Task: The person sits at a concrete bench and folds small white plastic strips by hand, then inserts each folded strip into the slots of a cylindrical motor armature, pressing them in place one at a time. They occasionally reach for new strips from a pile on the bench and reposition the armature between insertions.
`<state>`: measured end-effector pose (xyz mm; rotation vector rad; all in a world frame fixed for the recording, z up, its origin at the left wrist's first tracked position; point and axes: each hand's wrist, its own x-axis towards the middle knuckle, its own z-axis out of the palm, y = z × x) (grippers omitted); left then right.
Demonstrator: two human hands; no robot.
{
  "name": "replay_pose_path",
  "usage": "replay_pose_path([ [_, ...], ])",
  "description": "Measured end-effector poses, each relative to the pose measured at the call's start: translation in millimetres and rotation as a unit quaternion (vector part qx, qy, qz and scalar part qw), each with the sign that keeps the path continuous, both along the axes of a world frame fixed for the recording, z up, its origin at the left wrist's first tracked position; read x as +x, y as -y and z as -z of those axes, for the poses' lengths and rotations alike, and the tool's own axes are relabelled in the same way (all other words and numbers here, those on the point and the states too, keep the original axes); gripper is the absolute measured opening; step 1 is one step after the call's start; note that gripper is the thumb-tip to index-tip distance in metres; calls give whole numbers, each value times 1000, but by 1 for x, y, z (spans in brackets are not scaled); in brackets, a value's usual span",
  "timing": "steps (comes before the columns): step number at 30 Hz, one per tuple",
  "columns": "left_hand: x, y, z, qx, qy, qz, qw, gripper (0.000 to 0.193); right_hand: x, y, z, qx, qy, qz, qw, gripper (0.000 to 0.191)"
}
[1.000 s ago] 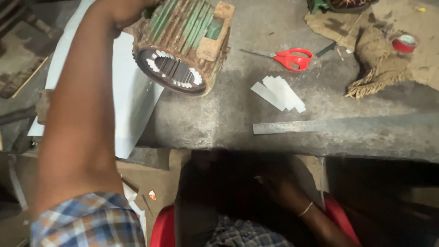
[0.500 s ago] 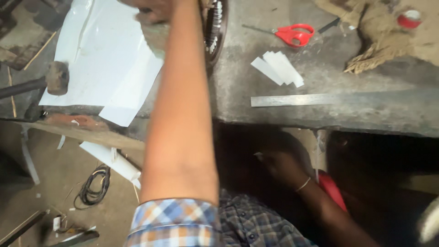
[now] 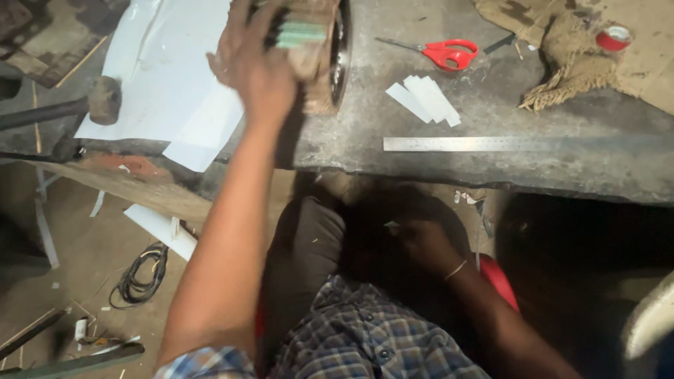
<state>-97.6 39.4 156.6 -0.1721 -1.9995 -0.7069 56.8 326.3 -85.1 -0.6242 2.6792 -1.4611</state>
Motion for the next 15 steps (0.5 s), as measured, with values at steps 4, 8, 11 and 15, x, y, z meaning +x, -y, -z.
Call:
replay_pose_path([
  [4,-8,47,4,171,93,122,973,45,0,2,4,-6,34,9,999,18],
  [8,-28,56,-5,8,144,10,989,48,1,1,24,16,36,-10,999,20],
  [11,-40,58,-27,-63,208,54,975,46,0,-3,44,17,7,-33,999,23],
  [15,-55,54,-48,-39,225,159,961,46,-3,-11,56,2,-39,-42,998,26],
])
